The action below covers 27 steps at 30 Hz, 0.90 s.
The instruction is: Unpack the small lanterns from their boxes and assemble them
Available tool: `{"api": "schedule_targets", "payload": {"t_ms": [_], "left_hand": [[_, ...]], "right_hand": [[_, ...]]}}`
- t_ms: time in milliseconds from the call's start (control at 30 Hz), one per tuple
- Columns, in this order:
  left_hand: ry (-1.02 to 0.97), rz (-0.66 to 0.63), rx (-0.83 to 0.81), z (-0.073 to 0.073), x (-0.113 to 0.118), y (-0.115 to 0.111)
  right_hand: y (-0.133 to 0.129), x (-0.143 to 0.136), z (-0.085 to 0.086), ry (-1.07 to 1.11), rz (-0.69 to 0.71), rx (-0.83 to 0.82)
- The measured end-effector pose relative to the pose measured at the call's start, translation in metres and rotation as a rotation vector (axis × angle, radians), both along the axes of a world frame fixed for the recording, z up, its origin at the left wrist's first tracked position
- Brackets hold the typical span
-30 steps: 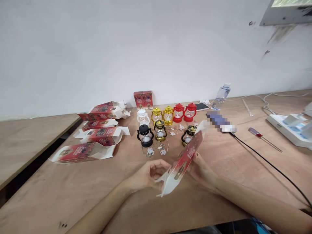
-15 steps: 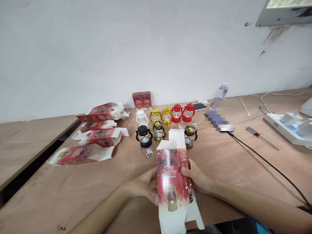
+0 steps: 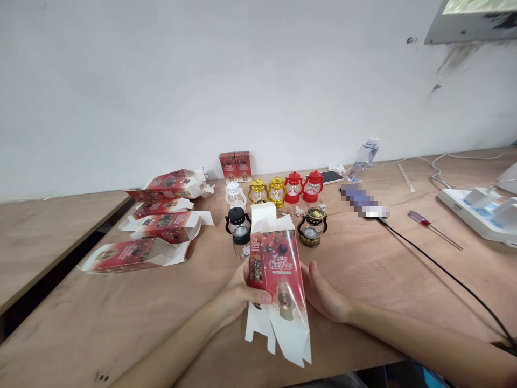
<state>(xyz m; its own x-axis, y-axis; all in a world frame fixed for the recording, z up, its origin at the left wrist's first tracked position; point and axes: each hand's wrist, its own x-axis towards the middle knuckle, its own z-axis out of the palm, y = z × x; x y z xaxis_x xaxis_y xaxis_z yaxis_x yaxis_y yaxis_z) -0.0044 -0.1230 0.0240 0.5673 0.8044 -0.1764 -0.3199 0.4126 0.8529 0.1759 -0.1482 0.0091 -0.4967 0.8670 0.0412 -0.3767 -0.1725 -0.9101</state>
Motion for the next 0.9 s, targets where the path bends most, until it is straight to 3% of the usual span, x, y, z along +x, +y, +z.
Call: {"api": "schedule_targets", "payload": {"t_ms": [133,400,533,667,800,900], "left_hand": [[0.007,-0.007,0.017,0.001,-0.003,0.001],[-0.058,-0.314,0.043,0.0,-0.009,0.001],[0.016,-0.361,0.007,-0.001,-0.011,-0.005],[0.158,-0.235,-0.027,0.004,-0.001,-0.018],[0.385,0.05,0.211,0.01,0.009,-0.025],[0.456,0.125,0.285,0.007,0.008,-0.032]], "right_hand": [[-0.001,0.001,0.0,0.059,0.083,0.045],[-0.003,0.01,-0.009,-0.045,0.036,0.018],[-0.003,0.005,-0.001,-0.025,0.043,-0.006],[-0.001,0.0,0.001,-0.054,-0.093,-0.023],[0.0,-0.003,0.0,-0.136,-0.258,-0.097],[-0.002,-0.006,0.0,-0.133,-0.23,-0.105]]}}
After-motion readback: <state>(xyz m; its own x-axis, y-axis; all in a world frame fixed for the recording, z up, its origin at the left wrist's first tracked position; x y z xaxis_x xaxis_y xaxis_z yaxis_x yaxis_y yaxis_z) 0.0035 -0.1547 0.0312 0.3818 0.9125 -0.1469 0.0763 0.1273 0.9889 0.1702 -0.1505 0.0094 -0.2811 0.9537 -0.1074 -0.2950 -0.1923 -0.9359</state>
